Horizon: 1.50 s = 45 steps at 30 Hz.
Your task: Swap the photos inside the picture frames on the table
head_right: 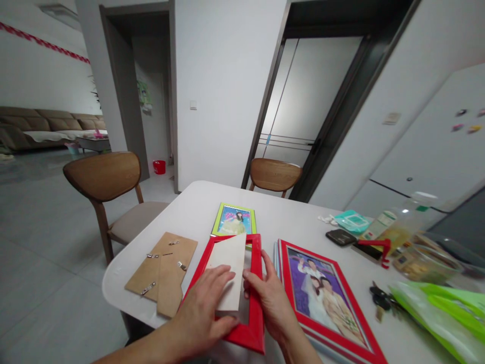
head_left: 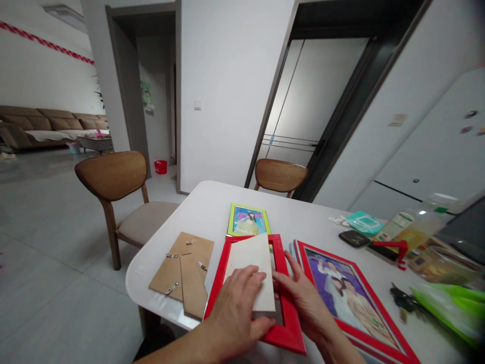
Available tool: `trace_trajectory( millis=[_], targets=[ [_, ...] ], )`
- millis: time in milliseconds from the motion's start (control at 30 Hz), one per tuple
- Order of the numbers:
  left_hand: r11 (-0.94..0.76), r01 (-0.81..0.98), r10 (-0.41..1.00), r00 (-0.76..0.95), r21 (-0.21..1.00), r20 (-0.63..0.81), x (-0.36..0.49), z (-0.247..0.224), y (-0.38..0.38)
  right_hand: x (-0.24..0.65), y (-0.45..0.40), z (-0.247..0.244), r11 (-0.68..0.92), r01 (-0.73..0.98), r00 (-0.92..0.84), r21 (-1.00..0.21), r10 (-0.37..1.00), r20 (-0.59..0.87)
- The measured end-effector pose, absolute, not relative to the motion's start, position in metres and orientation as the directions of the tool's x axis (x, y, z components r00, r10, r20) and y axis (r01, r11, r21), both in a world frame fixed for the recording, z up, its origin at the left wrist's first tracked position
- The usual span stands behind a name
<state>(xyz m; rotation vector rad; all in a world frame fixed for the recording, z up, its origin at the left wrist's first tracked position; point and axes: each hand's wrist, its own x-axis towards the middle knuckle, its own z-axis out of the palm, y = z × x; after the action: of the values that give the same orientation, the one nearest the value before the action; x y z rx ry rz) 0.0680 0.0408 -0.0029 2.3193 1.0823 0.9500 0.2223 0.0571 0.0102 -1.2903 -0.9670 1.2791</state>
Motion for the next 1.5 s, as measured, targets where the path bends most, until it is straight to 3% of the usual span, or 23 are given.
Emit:
trace_trajectory(
  millis=[100, 167, 267, 333, 400, 500, 667, 733, 800, 900, 967, 1033, 1167, 1267, 1333, 1433, 1500],
  targets=[
    [-0.646, 0.499, 0.763, 0.430, 0.577, 0.483, 0.069, 0.005, 0.046, 0.227, 0.062, 0.009, -0.136, -0.011, 0.117, -0.991, 0.984, -0.137],
    [-0.590, 0.527, 0.802, 0.296, 0.612, 0.519, 0.054, 0.011, 0.053, 0.235, 0.067, 0.003, -0.154, 0.225, 0.149, -0.962, 0.981, -0.122],
    [-0.410, 0.577, 0.871, 0.019, 0.706, 0.491, 0.021, 0.010, 0.062, 0.247, 0.072, -0.013, -0.143, 0.666, 0.166, -0.732, 0.985, -0.041],
    [-0.287, 0.596, 0.906, -0.085, 0.750, 0.414, -0.002, 0.000, 0.065, 0.250, 0.073, -0.025, -0.101, 0.837, 0.134, -0.537, 0.991, 0.022],
    [-0.185, 0.623, 0.944, -0.101, 0.760, 0.313, -0.021, -0.013, 0.064, 0.249, 0.074, -0.035, -0.062, 0.915, 0.094, -0.399, 0.994, 0.060],
    [-0.103, 0.723, 0.975, -0.061, 0.683, 0.212, -0.041, -0.033, 0.061, 0.246, 0.075, -0.043, -0.034, 0.956, 0.059, -0.290, 0.995, 0.075],
    [-0.189, 0.859, 0.953, 0.045, 0.476, 0.298, -0.053, -0.041, 0.057, 0.245, 0.077, -0.045, 0.011, 0.959, 0.045, -0.284, 0.981, 0.187],
    [-0.261, 0.858, 0.932, 0.105, 0.443, 0.346, -0.052, -0.040, 0.056, 0.240, 0.076, -0.042, 0.081, 0.925, 0.036, -0.370, 0.954, 0.298],
    [-0.347, 0.829, 0.910, 0.184, 0.438, 0.371, -0.046, -0.038, 0.054, 0.227, 0.076, -0.040, 0.144, 0.821, 0.047, -0.552, 0.947, 0.317],
    [-0.454, 0.772, 0.881, 0.314, 0.444, 0.354, -0.033, -0.037, 0.049, 0.196, 0.080, -0.042, 0.060, 0.471, 0.065, -0.880, 0.993, 0.103],
    [-0.497, 0.754, 0.865, 0.389, 0.429, 0.318, -0.023, -0.039, 0.045, 0.174, 0.087, -0.045, -0.068, 0.179, 0.041, -0.981, 0.997, -0.062],
    [-0.520, 0.752, 0.853, 0.434, 0.405, 0.289, -0.016, -0.042, 0.044, 0.154, 0.094, -0.046, -0.143, -0.012, 0.004, -0.990, 0.990, -0.143],
    [-0.548, 0.723, 0.832, 0.417, 0.421, 0.366, -0.012, -0.045, 0.053, 0.131, 0.101, -0.024, -0.118, -0.106, -0.034, -0.987, 0.993, -0.115],
    [-0.580, 0.589, 0.800, 0.285, 0.563, 0.528, -0.010, -0.034, 0.062, 0.125, 0.095, 0.003, -0.052, -0.172, -0.049, -0.984, 0.998, -0.045],
    [-0.531, 0.445, 0.827, 0.084, 0.721, 0.557, -0.005, -0.020, 0.065, 0.126, 0.087, 0.012, -0.012, -0.210, -0.025, -0.978, 1.000, -0.006],
    [-0.375, 0.077, 0.903, -0.197, 0.924, 0.383, 0.013, -0.003, 0.061, 0.135, 0.075, 0.004, -0.063, -0.254, 0.103, -0.965, 0.990, -0.092],
    [-0.242, -0.218, 0.956, -0.222, 0.945, 0.193, 0.030, 0.000, 0.055, 0.145, 0.070, -0.007, -0.127, -0.344, 0.139, -0.931, 0.973, -0.184]
  ],
)
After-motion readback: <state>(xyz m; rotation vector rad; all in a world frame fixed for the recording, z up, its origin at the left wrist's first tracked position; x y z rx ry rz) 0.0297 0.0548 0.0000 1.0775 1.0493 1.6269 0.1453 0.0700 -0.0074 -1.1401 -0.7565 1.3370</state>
